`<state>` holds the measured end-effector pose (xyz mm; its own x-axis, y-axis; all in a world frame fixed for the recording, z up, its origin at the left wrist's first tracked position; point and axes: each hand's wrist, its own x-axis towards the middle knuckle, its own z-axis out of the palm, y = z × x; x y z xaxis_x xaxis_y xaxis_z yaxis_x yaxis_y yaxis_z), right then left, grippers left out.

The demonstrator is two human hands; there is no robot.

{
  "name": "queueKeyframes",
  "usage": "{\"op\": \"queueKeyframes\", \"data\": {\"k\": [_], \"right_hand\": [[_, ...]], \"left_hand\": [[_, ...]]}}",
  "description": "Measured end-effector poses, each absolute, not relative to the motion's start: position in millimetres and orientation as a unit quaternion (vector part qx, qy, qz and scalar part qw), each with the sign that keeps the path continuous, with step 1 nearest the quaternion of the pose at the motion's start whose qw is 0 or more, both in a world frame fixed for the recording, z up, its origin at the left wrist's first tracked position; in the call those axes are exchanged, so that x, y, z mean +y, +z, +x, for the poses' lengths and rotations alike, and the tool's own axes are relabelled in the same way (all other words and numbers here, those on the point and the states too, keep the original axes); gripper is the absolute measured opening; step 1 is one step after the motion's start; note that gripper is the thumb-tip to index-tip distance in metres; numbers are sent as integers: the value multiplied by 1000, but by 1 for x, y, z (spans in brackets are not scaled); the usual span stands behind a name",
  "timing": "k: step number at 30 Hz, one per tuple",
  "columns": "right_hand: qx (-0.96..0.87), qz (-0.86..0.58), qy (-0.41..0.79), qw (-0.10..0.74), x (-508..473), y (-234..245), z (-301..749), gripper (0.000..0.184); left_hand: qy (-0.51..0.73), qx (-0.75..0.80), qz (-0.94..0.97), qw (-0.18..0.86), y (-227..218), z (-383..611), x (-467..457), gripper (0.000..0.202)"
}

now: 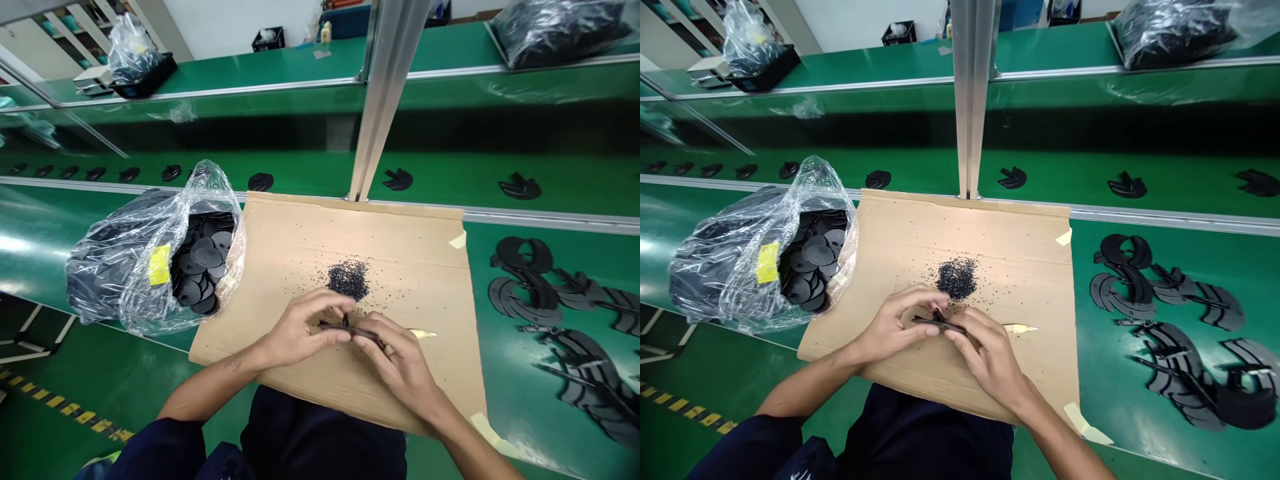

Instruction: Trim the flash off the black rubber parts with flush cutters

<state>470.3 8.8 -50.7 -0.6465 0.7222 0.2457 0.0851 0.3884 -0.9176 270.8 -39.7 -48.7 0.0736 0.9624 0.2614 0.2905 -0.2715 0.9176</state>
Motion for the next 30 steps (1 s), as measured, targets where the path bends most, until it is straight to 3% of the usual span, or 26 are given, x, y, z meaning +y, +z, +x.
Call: {"op": "queueKeyframes", "data": {"k": [3,13,30], "right_hand": [[-794,-216,442,358,9,-49,473,15],[-825,-190,387,365,6,-47,474,22],[-840,-214,352,353,2,-39,474,11]], "left_hand": [[479,430,668,373,-39,270,-40,25],[524,401,685,310,-35,271,-44,35],[504,427,676,326,-31,273,-48,21]]}}
